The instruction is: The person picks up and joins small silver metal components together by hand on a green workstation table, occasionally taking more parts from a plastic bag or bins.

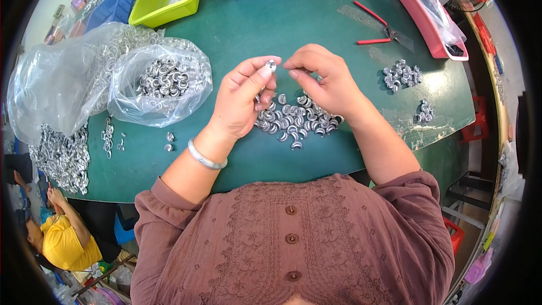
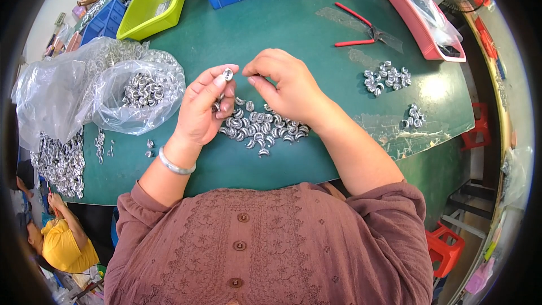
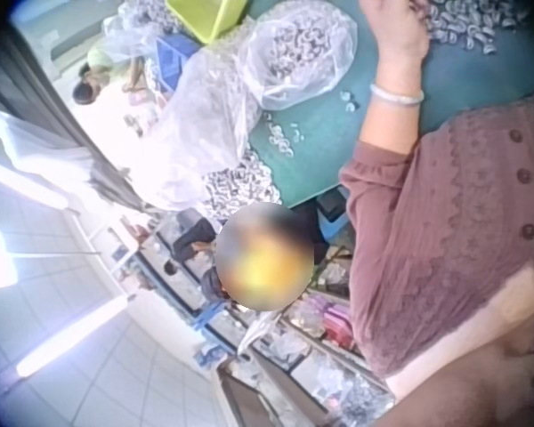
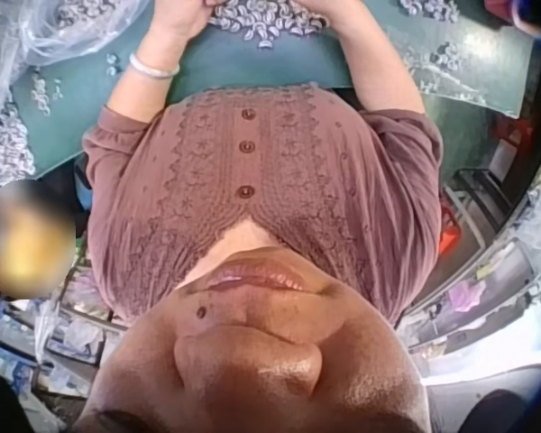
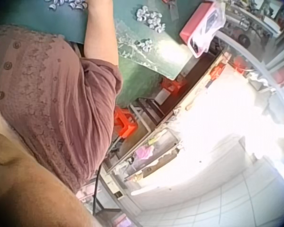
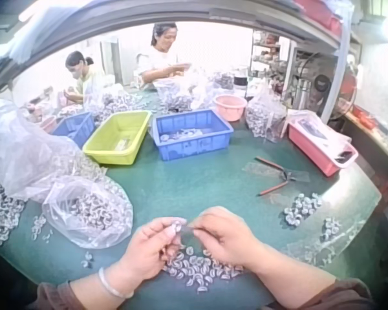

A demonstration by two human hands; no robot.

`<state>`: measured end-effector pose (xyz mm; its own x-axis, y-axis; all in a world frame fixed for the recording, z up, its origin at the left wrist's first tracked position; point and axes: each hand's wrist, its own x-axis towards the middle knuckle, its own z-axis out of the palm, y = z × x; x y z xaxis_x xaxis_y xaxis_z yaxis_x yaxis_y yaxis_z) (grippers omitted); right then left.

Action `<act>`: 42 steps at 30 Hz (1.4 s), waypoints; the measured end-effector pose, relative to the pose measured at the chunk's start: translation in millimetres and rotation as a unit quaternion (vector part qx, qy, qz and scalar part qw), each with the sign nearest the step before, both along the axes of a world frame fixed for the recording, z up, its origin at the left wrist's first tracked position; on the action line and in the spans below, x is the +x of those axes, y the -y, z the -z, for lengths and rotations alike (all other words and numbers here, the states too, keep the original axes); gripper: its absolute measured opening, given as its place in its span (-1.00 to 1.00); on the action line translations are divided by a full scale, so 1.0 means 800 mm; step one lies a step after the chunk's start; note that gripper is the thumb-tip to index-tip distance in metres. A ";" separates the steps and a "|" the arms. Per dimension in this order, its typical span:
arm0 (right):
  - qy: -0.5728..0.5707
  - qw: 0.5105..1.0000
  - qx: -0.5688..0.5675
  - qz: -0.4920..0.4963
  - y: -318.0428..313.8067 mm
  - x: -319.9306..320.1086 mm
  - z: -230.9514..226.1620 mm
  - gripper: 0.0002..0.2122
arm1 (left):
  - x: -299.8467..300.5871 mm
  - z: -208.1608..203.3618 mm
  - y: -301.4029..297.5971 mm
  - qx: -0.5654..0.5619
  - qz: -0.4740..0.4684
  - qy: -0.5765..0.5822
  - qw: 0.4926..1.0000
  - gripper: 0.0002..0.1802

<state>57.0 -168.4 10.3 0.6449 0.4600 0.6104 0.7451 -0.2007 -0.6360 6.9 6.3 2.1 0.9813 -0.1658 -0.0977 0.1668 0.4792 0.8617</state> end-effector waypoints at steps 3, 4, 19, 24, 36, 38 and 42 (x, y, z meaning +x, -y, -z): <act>-0.027 0.995 -0.090 -0.034 0.002 0.002 0.011 -0.88 | 0.005 0.002 -0.009 -0.127 0.015 -0.049 0.991 -0.83; -0.026 0.990 -0.132 -0.039 0.002 0.000 0.013 -0.88 | 0.005 0.002 -0.011 -0.127 0.015 -0.050 0.991 -0.83; -0.159 0.980 -0.102 -0.055 0.004 0.000 0.006 -0.92 | 0.003 -0.001 -0.005 -0.013 -0.030 -0.090 0.995 -0.86; -0.429 0.901 -0.002 -0.069 0.007 0.001 0.000 -0.84 | -0.002 -0.003 0.003 0.176 0.005 0.040 0.984 -0.88; -0.472 0.875 0.029 -0.105 0.007 0.000 0.001 -0.83 | -0.002 -0.002 0.001 0.165 0.050 0.036 0.984 -0.91; -0.430 0.895 0.061 -0.102 0.002 -0.006 0.000 -0.83 | 0.000 -0.005 -0.001 0.023 0.048 -0.064 0.996 -0.90; -0.207 0.973 0.010 -0.105 0.003 -0.005 -0.001 -0.75 | 0.004 -0.003 -0.009 -0.109 0.087 -0.137 0.981 -0.88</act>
